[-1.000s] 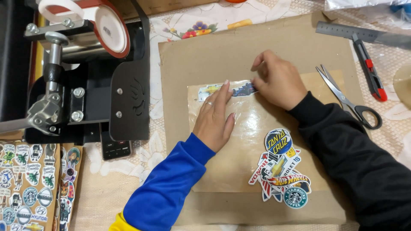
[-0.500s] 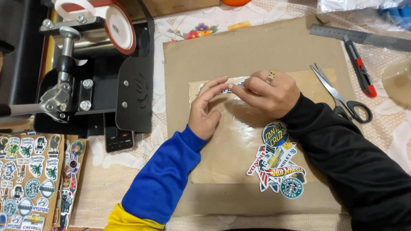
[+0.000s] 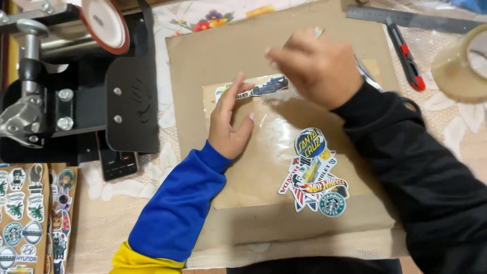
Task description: Preparing and arranging various stickers on a transfer sheet by peeling off backings and positioning them.
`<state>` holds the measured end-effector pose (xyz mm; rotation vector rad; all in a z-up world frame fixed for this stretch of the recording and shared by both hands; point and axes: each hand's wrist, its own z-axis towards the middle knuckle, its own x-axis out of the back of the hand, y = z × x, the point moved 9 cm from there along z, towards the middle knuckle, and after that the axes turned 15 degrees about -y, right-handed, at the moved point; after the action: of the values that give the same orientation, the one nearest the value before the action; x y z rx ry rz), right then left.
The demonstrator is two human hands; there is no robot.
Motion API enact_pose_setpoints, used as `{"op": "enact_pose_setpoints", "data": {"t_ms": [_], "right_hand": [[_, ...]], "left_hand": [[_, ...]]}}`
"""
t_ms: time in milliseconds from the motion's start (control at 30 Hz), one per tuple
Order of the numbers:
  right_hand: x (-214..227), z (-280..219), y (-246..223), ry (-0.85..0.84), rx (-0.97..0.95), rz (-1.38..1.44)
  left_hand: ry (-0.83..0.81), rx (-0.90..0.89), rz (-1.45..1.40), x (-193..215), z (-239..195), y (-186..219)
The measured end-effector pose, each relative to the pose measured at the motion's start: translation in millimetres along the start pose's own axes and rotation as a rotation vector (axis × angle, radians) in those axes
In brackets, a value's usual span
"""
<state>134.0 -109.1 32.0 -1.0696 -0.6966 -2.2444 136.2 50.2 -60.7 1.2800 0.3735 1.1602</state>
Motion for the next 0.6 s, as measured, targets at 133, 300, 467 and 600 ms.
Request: {"op": "enact_pose_setpoints", "data": {"t_ms": [133, 300, 467, 600], "right_hand": [[20, -18, 21, -0.421, -0.136, 0.414], [19, -92, -20, -0.713, -0.282, 0.838], [-6, -146, -25, -0.723, -0.594, 0.817], [-20, -156, -35, -0.788, -0.641, 0.928]], "left_hand": [[-0.149, -0.194, 0.370, -24, -2, 25], [-0.391, -0.346, 0.312, -58, -5, 56], [-0.700, -0.198, 0.519, -109, -23, 42], [-0.669, -0.193, 0.511, -109, -23, 42]]}}
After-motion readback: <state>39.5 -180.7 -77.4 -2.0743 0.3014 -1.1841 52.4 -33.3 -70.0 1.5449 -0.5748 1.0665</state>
